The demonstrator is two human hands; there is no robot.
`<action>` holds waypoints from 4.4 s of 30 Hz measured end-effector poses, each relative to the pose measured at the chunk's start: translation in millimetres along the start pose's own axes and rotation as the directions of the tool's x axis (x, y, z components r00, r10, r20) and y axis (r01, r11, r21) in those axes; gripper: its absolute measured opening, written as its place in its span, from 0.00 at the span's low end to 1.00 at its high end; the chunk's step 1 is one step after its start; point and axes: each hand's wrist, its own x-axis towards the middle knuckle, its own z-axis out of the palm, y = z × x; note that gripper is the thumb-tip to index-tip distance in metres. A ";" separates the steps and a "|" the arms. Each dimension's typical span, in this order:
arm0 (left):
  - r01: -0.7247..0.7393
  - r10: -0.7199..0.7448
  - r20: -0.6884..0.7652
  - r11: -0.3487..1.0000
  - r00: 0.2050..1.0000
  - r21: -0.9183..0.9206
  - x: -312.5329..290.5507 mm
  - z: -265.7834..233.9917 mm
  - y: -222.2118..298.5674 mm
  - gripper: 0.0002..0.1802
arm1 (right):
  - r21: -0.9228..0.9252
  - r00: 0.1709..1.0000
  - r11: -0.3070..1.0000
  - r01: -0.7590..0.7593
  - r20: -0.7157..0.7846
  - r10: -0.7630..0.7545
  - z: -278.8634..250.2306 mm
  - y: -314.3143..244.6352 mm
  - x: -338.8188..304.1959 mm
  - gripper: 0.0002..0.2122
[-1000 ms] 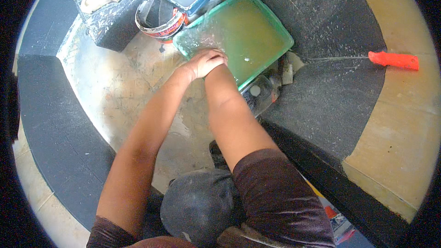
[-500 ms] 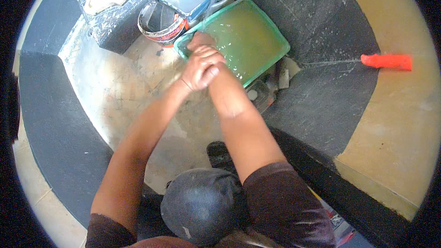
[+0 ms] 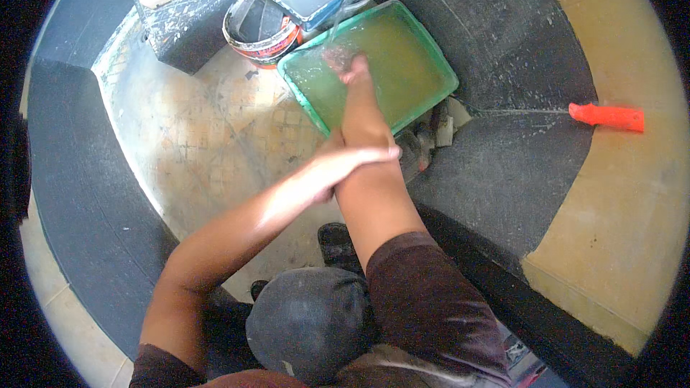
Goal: The person washes their hands and forearms in a green tray of water, then uses a paint roller to scrub a small area of the tiled floor.
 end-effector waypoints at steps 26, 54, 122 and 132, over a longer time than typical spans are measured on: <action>-0.239 0.161 -0.187 0.802 0.969 -0.548 118.8 -12.2 31.5 0.37 | 0.091 0.925 0.942 0.322 0.183 -0.333 88.4 -17.2 -145.5 0.35; 0.186 0.374 -0.421 0.525 0.827 0.831 -54.5 -299.3 62.8 0.26 | -0.241 0.967 0.950 0.200 -0.108 -0.231 16.4 3.4 -58.6 0.21; 0.742 0.676 -0.376 -0.392 0.634 0.544 -198.2 -336.4 42.3 0.75 | 0.295 0.410 -0.887 0.355 0.804 0.431 228.9 143.6 -280.2 0.43; 0.721 0.749 -0.251 -0.399 0.613 0.567 -211.0 -333.2 55.2 0.78 | 0.552 0.330 -0.798 0.243 0.726 0.603 276.6 140.5 -292.5 0.46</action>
